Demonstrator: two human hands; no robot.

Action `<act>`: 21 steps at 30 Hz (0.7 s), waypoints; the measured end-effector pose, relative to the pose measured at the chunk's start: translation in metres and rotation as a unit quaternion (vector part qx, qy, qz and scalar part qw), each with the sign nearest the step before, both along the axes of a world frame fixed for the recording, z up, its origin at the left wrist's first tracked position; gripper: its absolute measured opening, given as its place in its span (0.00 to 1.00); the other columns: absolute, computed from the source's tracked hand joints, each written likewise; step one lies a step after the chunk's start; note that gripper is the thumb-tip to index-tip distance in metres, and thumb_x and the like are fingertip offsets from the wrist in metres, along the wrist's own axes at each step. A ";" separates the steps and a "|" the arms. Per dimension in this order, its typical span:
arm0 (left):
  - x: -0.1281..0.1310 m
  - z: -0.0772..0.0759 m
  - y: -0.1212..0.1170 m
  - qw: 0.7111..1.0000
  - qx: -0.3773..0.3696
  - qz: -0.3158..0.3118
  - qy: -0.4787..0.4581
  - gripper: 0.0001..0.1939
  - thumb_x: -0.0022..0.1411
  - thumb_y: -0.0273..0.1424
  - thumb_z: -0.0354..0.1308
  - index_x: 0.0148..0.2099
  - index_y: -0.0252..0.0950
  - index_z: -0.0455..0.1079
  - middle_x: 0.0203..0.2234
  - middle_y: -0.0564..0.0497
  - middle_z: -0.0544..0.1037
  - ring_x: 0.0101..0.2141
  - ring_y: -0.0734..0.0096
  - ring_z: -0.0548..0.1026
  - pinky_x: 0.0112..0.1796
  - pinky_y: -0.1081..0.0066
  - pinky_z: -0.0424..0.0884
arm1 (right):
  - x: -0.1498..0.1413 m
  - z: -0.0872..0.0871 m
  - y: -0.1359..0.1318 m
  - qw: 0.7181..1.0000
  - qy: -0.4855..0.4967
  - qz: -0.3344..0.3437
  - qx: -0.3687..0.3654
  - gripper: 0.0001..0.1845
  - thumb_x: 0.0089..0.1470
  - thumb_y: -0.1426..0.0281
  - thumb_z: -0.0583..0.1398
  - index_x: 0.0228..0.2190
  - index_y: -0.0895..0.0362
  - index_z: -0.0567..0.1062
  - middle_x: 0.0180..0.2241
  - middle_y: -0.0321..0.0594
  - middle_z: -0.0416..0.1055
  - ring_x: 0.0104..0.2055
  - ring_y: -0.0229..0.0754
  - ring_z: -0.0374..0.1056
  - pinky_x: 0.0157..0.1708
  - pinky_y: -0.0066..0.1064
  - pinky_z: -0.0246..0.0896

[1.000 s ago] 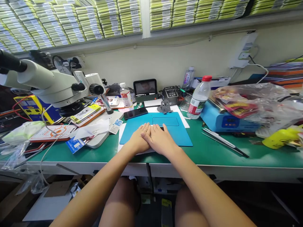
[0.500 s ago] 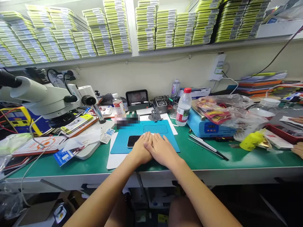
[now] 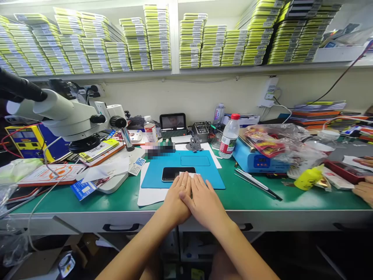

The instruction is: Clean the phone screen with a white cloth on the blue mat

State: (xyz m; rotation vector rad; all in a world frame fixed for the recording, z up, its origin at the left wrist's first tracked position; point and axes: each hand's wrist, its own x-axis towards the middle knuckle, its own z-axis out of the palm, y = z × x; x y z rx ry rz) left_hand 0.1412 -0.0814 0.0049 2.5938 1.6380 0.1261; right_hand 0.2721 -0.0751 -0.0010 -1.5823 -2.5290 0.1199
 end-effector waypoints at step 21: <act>-0.084 -0.002 0.011 0.999 -0.036 0.033 0.008 0.37 0.69 0.35 0.43 0.74 0.23 0.40 0.72 0.33 0.42 0.71 0.48 0.40 0.69 0.52 0.46 | -0.086 -0.002 0.018 0.999 0.012 0.040 -0.004 0.47 0.65 0.45 0.34 0.68 0.68 0.52 0.69 0.56 0.50 0.72 0.55 0.44 0.69 0.51 0.43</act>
